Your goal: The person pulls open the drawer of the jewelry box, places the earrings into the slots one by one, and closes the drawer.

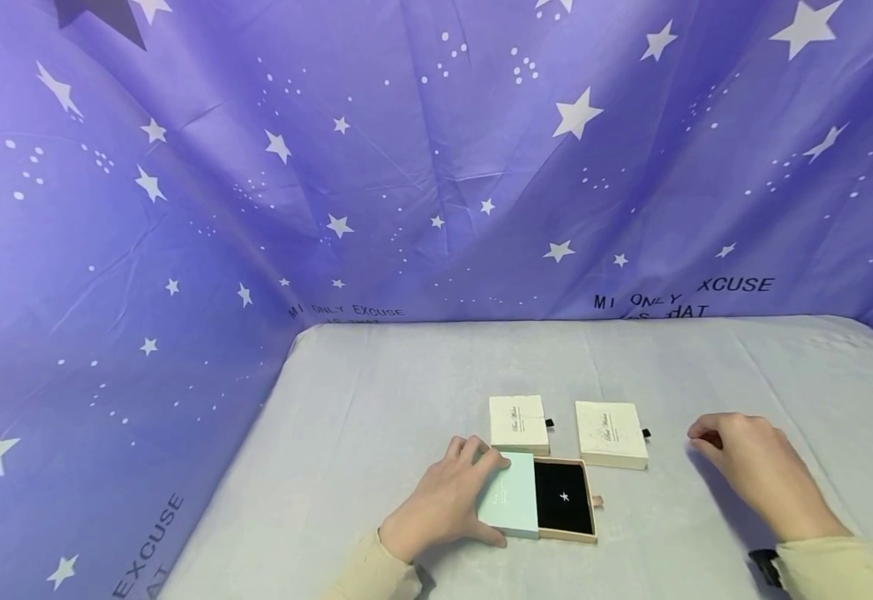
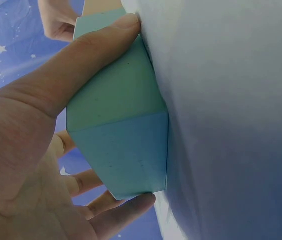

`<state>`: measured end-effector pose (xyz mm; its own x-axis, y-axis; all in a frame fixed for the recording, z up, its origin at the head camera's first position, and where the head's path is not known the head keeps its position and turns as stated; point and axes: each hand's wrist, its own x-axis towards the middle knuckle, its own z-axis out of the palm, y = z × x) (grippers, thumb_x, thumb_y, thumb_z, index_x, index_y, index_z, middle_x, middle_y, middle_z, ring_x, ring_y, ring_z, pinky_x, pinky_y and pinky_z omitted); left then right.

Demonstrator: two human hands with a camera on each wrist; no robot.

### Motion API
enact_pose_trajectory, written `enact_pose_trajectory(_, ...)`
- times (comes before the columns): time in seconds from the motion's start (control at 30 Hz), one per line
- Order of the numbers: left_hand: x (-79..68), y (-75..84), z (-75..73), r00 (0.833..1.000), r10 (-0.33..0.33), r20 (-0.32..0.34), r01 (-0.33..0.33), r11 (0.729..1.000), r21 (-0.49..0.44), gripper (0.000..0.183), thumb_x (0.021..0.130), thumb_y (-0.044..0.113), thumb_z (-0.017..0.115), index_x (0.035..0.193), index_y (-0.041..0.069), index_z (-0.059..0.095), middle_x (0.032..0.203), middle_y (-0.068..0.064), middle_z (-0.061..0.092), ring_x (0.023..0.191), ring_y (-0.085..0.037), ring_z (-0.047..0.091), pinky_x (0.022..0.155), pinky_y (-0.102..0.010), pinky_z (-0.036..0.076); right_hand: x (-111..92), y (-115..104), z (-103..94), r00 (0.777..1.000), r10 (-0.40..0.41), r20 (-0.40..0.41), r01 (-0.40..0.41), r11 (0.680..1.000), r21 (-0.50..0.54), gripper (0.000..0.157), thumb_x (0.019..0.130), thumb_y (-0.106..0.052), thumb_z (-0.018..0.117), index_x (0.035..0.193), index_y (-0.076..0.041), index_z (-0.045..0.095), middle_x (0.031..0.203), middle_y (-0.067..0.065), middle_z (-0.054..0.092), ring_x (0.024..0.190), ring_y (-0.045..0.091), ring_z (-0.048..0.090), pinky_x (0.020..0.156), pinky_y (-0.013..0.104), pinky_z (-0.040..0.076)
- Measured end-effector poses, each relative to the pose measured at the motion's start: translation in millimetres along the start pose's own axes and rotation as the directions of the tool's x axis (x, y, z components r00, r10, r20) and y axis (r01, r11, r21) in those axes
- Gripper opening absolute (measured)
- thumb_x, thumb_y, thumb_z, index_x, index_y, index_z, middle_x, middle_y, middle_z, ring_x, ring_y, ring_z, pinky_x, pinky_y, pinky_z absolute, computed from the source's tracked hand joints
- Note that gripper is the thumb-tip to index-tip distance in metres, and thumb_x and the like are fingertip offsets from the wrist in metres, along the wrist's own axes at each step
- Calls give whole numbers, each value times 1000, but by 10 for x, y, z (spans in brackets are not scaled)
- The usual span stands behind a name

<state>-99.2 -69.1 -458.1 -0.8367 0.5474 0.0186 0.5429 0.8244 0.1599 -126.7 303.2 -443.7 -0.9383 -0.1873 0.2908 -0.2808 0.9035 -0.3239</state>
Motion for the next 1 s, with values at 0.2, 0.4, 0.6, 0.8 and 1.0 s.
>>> enact_pose_trajectory(0.2,-3,3,-11,1000,6,-9,-6,1000,0,92,51,59,91,128,27,53,118,4,49,101,-10,41,66,-12,41,3,-117,41,999,-35,-18,35,999,27,9,74,0,78,81,-3,72,76,15,72,70,39,67,69,57,53)
enact_pose_trajectory(0.4,-7,2,-18,1000,10,-13,-10,1000,0,92,51,59,91,128,27,53,117,4,49,101,-10,41,65,-12,40,-5,-231,101,998,-68,-9,68,997,42,12,71,0,79,79,-5,71,78,12,72,70,34,67,70,54,54)
enact_pose_trajectory(0.6,0,-2,-4,1000,12,-16,-12,1000,-1,92,51,59,92,127,27,53,117,4,49,100,-10,41,64,-12,39,9,-360,122,997,-81,15,80,995,57,12,71,1,79,79,-4,72,82,15,72,75,37,67,74,57,54)
enact_pose_trajectory(0.8,3,-7,1,1000,14,-22,-14,1000,3,92,50,59,92,127,27,53,116,5,49,100,-10,41,65,-12,40,16,-459,120,994,-82,68,76,993,87,11,73,1,77,82,-2,72,85,17,72,79,38,68,78,58,54)
enact_pose_trajectory(1.0,-2,-7,-3,1000,16,-18,-16,1000,1,92,50,59,92,128,27,53,115,5,49,100,-9,41,65,-12,40,14,-491,109,994,-53,98,43,994,96,8,77,0,74,85,0,72,87,20,71,83,42,67,80,62,52)
